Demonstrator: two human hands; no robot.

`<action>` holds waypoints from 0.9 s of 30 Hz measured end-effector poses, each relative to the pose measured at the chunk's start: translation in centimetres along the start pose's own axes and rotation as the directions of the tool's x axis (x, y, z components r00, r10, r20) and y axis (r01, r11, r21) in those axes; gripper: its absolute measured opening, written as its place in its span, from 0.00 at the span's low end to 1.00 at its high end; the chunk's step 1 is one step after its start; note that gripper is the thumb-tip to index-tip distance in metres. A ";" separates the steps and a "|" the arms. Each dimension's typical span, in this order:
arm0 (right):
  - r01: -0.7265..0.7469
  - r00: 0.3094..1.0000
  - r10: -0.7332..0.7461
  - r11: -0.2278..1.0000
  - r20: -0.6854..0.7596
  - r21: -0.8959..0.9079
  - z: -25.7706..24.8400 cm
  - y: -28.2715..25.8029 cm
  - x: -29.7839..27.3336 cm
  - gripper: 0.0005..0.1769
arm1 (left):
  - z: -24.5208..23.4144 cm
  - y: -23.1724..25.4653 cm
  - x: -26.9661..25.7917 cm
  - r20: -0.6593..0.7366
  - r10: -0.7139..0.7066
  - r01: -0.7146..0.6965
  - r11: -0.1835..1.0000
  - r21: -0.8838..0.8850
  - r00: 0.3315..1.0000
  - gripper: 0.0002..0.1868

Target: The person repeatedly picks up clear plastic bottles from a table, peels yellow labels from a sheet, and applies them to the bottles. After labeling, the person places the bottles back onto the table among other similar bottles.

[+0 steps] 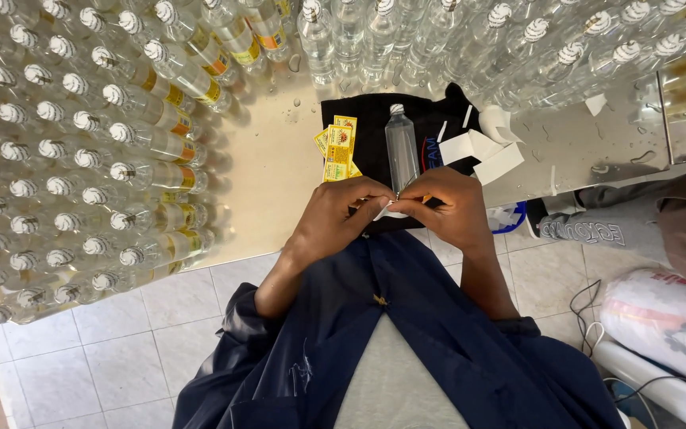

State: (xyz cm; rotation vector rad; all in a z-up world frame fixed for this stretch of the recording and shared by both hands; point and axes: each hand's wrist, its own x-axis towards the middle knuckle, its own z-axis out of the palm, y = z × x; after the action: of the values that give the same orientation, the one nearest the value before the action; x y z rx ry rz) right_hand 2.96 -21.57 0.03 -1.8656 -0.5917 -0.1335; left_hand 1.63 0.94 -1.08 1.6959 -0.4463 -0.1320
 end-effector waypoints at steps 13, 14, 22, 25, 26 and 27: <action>-0.073 0.994 0.075 0.997 -0.081 0.028 -1.3 0.1 -2.0 0.07 | 1.5 -0.1 1.6 0.082 0.011 -0.004 0.997 -0.078 0.997 0.07; -0.067 0.993 0.071 0.997 -0.090 0.043 -1.5 0.2 -2.2 0.07 | 1.7 -0.1 1.9 0.098 0.023 -0.017 0.998 -0.055 0.995 0.07; -0.174 0.954 0.185 0.982 -0.235 0.067 -3.1 0.6 -7.6 0.09 | 5.4 -4.0 5.0 0.203 0.055 -0.076 0.992 0.098 0.978 0.08; -0.219 0.908 0.266 0.960 -0.324 0.175 -4.2 2.7 -12.8 0.12 | 9.5 -10.4 9.1 0.180 0.010 -0.043 0.983 0.177 0.984 0.10; -0.218 0.879 0.300 0.944 -0.370 0.246 -4.5 3.5 -14.8 0.13 | 11.3 -13.0 10.4 0.143 -0.041 0.005 0.971 0.241 0.989 0.11; -0.225 0.876 0.305 0.943 -0.374 0.243 -4.6 4.0 -16.4 0.13 | 13.0 -15.4 11.9 0.151 -0.043 0.006 0.972 0.235 0.988 0.11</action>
State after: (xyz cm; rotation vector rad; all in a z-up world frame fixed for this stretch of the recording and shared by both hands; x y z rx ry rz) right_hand -8.58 -32.30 -7.73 -1.6451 -0.0507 -0.2660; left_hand 11.52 -13.78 -16.42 1.9310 -0.5749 -0.2382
